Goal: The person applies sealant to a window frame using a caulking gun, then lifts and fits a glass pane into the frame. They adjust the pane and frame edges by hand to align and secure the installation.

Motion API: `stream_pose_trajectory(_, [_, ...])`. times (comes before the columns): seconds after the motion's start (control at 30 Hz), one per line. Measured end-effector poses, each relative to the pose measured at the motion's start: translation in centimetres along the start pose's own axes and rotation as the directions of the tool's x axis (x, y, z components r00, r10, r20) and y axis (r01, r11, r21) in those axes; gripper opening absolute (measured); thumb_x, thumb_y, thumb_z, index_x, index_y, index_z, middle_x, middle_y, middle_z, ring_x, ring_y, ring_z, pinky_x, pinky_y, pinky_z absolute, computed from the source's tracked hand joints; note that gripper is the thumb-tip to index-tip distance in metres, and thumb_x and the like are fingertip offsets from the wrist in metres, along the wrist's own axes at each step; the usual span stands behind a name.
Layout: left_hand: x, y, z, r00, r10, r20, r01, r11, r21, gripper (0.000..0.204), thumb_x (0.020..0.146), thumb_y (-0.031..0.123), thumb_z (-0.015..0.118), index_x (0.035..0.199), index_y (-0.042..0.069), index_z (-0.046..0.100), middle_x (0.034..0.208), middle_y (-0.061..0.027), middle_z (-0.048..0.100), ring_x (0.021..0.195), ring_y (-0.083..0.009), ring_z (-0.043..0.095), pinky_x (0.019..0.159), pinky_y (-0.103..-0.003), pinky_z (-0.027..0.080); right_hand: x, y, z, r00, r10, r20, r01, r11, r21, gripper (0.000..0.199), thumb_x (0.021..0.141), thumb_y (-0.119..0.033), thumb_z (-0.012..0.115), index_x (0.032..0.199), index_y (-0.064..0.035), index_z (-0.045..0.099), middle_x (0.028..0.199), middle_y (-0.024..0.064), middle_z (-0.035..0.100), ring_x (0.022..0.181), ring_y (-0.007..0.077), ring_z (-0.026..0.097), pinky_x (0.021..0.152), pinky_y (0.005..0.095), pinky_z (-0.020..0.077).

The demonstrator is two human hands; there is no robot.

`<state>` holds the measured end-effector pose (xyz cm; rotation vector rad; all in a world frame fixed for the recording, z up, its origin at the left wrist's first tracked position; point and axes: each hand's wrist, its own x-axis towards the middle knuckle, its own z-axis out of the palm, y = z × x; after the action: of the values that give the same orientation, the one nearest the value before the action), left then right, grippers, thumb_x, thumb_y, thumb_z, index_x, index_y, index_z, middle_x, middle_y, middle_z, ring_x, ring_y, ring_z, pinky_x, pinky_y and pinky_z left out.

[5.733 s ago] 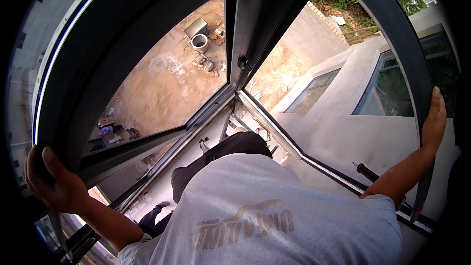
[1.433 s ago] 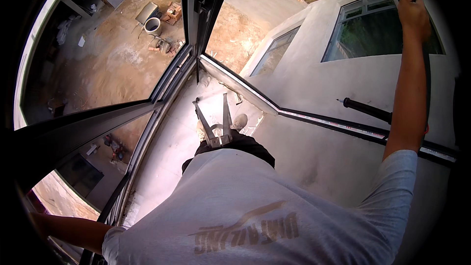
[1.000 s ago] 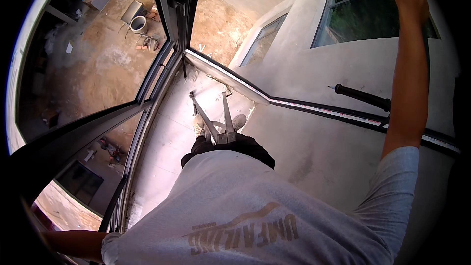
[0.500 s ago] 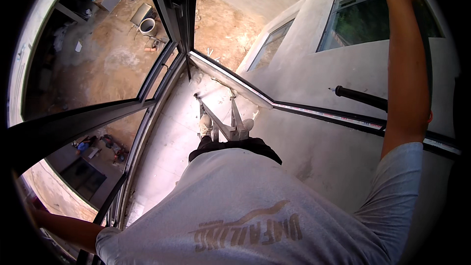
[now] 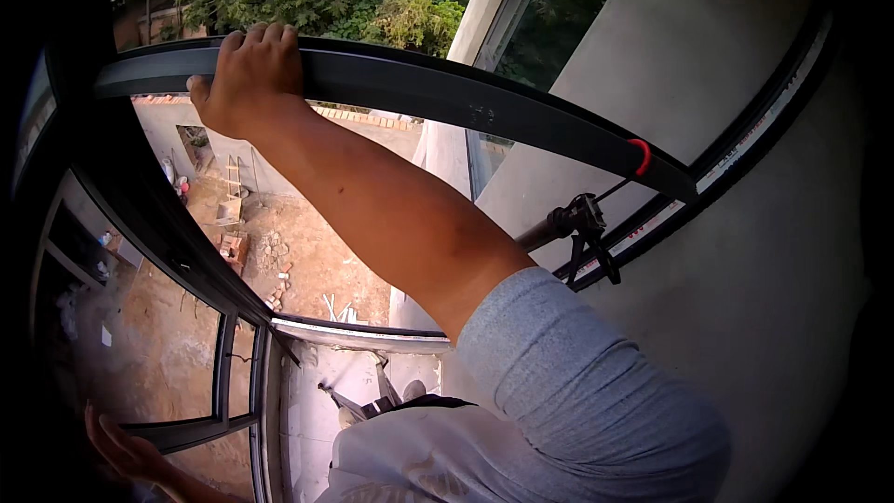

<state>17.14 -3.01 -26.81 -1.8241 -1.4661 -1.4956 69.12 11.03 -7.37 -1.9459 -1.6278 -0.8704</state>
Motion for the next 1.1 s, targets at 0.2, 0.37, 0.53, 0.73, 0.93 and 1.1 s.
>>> stream_pose_trajectory(0.2, [10.3, 14.2, 9.5, 0.943, 0.291, 0.163, -0.202, 0.888, -0.413, 0.036, 0.118, 0.03, 0.053, 0.14, 0.005, 0.067, 0.145, -0.019, 0.07, 0.135, -0.037, 0.068, 0.116, -0.053, 0.055, -3.5, 1.6, -9.2, 0.998, -0.043, -0.045, 0.062, 0.58, 0.812, 0.045, 0.093, -0.027, 0.076, 0.121, 0.0073, 0.069, 0.13, 0.0289, 0.068, 0.129, 0.0457, 0.062, 0.117, 0.0518, 0.0459])
stream_pose_trajectory(0.37, [16.7, 24.1, 14.1, 0.874, 0.453, 0.177, -0.3, 0.789, -0.536, 0.035, 0.114, 0.025, 0.059, 0.142, 0.004, 0.066, 0.148, -0.0174, 0.068, 0.138, -0.0366, 0.065, 0.119, -0.052, 0.051, -18.5, 7.9, -21.0, 0.854, -0.079, -0.515, 0.493, 0.439, 0.751, 0.011, 0.085, -0.01, 0.076, 0.093, -0.004, 0.07, 0.095, 0.0126, 0.073, 0.096, 0.0357, 0.073, 0.096, 0.0514, 0.0567])
stream_pose_trajectory(0.53, [21.6, 32.2, 17.6, 0.793, 0.608, 0.049, -0.448, 0.634, -0.63, 0.029, 0.109, 0.014, 0.065, 0.136, 0.002, 0.069, 0.145, -0.0175, 0.07, 0.139, -0.0363, 0.064, 0.119, -0.047, 0.048, -26.5, 27.4, -30.3, 0.876, 0.082, -0.476, 0.146, 0.895, 0.423, 0.011, 0.1, -0.007, 0.068, 0.096, 0.0001, 0.075, 0.091, 0.0128, 0.076, 0.084, 0.0278, 0.076, 0.078, 0.0383, 0.0595])
stream_pose_trajectory(0.73, [24.6, 41.2, 25.0, 0.761, 0.583, 0.285, -0.279, 0.69, -0.668, 0.044, 0.112, 0.038, 0.066, 0.136, 0.002, 0.071, 0.142, -0.0215, 0.071, 0.136, -0.0403, 0.066, 0.117, -0.044, 0.048, -28.5, 47.8, -34.0, 0.728, 0.683, -0.062, -0.678, 0.73, 0.089, 0.055, 0.116, -0.046, 0.052, 0.14, -0.0003, 0.073, 0.133, 0.0232, 0.077, 0.127, 0.0376, 0.072, 0.111, 0.043, 0.0538])
stream_pose_trajectory(0.93, [22.6, 44.9, 28.8, 0.665, 0.61, 0.43, -0.345, 0.762, -0.548, 0.054, 0.113, 0.053, 0.056, 0.094, 0.003, 0.065, 0.093, -0.0202, 0.067, 0.096, -0.045, 0.066, 0.086, -0.055, 0.049, -31.9, 54.6, -31.8, 0.812, 0.582, -0.031, -0.58, 0.801, -0.152, 0.06, 0.115, -0.043, 0.048, 0.133, 0.0071, 0.074, 0.136, 0.0281, 0.074, 0.128, 0.0445, 0.069, 0.112, 0.0486, 0.0524])
stream_pose_trajectory(1.1, [22.7, 42.9, 32.9, 0.642, 0.688, 0.338, -0.507, 0.712, -0.486, 0.048, 0.113, 0.055, 0.052, 0.116, 0.013, 0.076, 0.104, -0.0203, 0.075, 0.105, -0.0435, 0.071, 0.092, -0.055, 0.053, -32.9, 58.5, -31.7, 0.777, 0.63, 0.012, -0.627, 0.775, -0.083, 0.063, 0.112, -0.047, 0.051, 0.148, 0.0023, 0.067, 0.152, 0.0237, 0.068, 0.145, 0.0413, 0.06, 0.122, 0.0419, 0.0435])
